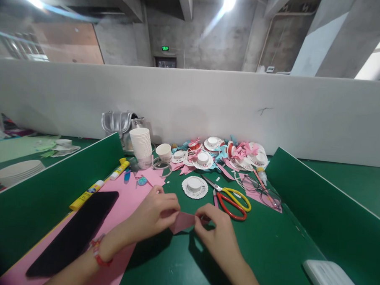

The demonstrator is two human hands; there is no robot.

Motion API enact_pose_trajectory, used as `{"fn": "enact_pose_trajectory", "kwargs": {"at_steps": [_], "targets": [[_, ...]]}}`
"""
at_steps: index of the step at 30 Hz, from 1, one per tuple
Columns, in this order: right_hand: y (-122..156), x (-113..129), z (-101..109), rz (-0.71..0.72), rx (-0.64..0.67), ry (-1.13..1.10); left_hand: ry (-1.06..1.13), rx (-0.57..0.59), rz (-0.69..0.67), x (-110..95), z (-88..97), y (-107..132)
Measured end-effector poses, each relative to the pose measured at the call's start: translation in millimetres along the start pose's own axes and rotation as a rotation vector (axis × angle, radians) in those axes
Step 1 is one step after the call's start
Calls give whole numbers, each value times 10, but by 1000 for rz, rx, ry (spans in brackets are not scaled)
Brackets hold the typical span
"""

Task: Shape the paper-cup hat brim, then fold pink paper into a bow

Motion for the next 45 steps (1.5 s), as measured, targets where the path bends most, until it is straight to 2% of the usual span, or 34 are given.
{"fn": "enact_pose_trajectory", "kwargs": {"at_steps": [11,18,23,30,33,35,38,40,45], "targets": [[-46,-154,62,-83,-84,-24,259,-2,114,251,30,6],[-55,-211,86,-131,-124,-3,317,26,134,393,69,16],[-61,-228,89,-143,-118,1,270,27,173,483,90,26],[-61,-251,130,-211,-134,-36,58,-47,212,645,93,76],[-60,-253,103,-170,-79,-66,-1,-74,229,545,90,53],[-56,-239,65,-144,-33,-70,-16,-57,181,399,52,28],[-47,-201,20,-132,21,-63,23,32,53,163,-67,0],[-43,-175,12,-125,45,-62,86,96,20,62,-154,-6],[-40,-180,56,-139,33,-67,279,96,69,83,-227,1]]}}
Point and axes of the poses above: each hand's wrist, its own y-axis away from the middle knuckle, its own z-axis out of the back of the hand, x = y × z, the point moved 1 cm from there along -y, towards the middle knuckle, and after that the axes turned 6 degrees about x, right-handed, at the moved point
